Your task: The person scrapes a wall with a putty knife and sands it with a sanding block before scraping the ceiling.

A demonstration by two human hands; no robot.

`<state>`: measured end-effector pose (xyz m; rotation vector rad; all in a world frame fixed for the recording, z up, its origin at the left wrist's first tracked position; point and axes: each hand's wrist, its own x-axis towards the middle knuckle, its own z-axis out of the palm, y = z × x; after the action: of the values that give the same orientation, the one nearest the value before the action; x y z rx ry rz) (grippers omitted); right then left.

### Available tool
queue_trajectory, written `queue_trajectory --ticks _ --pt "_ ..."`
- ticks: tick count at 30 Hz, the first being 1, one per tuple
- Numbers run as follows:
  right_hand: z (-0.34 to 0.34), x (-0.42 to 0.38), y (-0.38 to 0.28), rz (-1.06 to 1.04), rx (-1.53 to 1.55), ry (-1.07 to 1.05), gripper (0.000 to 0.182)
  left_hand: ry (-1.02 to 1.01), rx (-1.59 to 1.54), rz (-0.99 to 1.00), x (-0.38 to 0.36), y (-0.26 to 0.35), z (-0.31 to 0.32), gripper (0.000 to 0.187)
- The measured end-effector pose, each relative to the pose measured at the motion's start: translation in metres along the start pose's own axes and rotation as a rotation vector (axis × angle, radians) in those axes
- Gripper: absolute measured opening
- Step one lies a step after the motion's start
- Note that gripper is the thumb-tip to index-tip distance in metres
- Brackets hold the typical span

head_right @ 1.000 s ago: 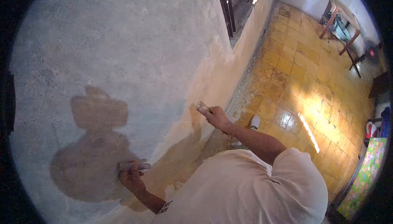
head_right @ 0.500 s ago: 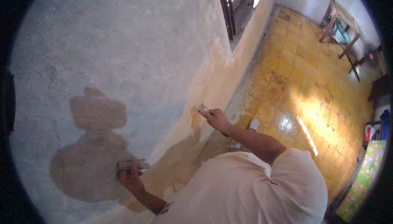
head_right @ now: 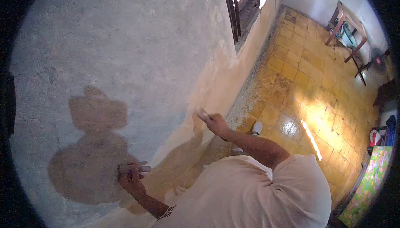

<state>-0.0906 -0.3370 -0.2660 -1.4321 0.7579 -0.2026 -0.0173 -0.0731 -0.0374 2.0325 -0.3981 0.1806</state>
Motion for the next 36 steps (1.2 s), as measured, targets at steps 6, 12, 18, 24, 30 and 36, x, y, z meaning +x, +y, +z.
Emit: queue_trajectory --ticks 6,12,18,24,30,36 --pt "-0.01 0.003 -0.047 0.068 0.058 -0.056 0.048 -0.035 0.0 -0.008 -0.001 -0.001 -0.001 0.012" --pt "-0.007 -0.011 -0.017 0.041 -0.069 -0.028 0.05 -0.021 -0.017 0.01 0.0 0.003 0.0 0.011" --pt "-0.006 0.016 -0.042 0.022 -0.017 -0.005 0.054 -0.022 -0.012 0.026 0.002 -0.007 -0.003 0.009" --pt "-0.013 -0.02 -0.021 -0.029 -0.176 0.011 0.057 -0.02 -0.033 -0.01 -0.002 -0.013 -0.005 0.008" --pt "-0.004 -0.012 -0.004 0.047 -0.189 0.018 0.059 -0.07 0.044 -0.015 -0.001 -0.004 -0.006 0.008" --pt "-0.001 0.013 -0.047 -0.121 -0.098 0.053 0.058 -0.043 -0.018 0.024 0.001 -0.001 -0.001 0.009"
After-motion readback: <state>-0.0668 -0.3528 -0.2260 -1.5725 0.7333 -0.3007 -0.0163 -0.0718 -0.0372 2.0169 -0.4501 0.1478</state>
